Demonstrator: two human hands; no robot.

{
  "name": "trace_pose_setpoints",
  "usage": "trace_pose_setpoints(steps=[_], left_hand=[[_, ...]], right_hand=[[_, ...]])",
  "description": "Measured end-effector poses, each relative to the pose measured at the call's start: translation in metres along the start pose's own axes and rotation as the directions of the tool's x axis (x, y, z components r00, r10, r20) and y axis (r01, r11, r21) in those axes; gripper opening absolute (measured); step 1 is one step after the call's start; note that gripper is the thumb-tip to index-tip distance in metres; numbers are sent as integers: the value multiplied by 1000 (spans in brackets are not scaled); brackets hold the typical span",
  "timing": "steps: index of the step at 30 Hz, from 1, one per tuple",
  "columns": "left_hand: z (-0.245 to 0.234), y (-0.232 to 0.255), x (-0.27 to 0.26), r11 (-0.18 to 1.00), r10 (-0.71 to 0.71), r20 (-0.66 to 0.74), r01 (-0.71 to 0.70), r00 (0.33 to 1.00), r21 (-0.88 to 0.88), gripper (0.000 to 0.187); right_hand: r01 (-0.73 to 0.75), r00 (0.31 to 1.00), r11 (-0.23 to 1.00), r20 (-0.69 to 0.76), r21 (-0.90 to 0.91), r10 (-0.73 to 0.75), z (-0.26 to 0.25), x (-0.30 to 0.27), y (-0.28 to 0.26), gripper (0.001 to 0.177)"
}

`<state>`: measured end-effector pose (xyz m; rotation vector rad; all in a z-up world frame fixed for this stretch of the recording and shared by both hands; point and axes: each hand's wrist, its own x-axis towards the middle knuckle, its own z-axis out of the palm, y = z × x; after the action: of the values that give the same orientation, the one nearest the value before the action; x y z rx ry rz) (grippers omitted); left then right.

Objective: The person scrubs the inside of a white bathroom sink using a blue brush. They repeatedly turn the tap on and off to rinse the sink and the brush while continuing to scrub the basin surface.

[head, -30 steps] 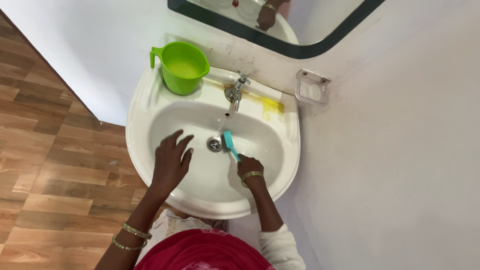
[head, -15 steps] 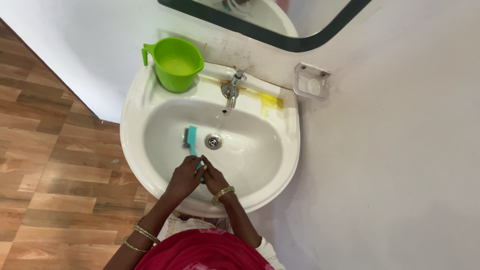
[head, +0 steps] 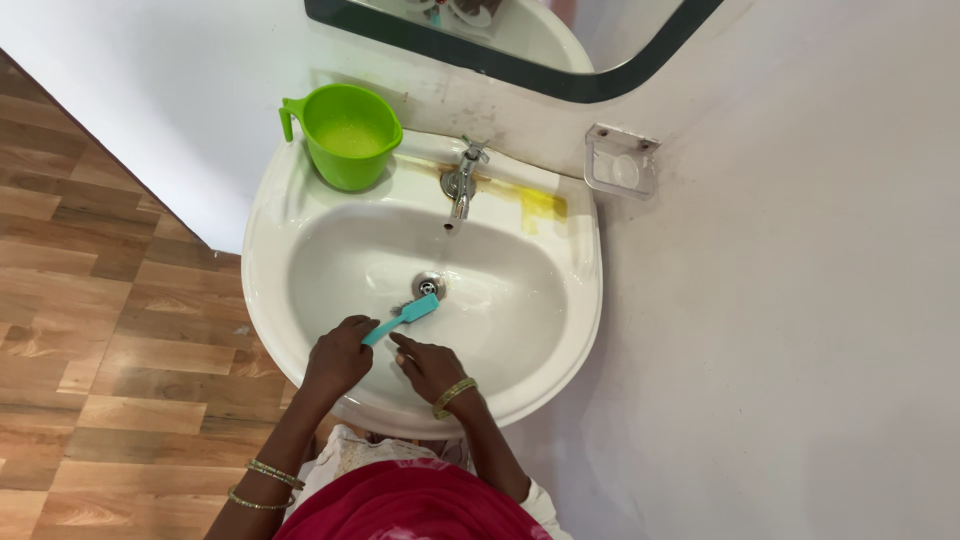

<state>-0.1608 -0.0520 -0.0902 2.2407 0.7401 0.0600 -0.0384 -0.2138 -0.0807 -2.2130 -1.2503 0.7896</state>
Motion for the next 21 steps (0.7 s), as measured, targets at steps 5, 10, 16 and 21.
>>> trace_pose_setpoints(steps=[5, 10, 16, 21], left_hand=[[8, 11, 3, 957, 20, 1, -19, 1000, 290, 38], [24, -11, 23, 892, 111, -227, 4, 968, 453, 34], [76, 18, 37, 860, 206, -31, -166, 978, 482, 35], [115, 43, 11, 884, 351, 24, -340, 936, 321, 28]], right_hand=[[-57, 996, 997, -72, 52, 61, -32, -15, 17, 44], [-155, 963, 986, -215, 66, 165, -71, -37, 25, 45], [-165, 946, 983, -270, 85, 182, -93, -55, 13, 47], [-114, 949, 988, -282, 106, 140, -99, -55, 3, 46]])
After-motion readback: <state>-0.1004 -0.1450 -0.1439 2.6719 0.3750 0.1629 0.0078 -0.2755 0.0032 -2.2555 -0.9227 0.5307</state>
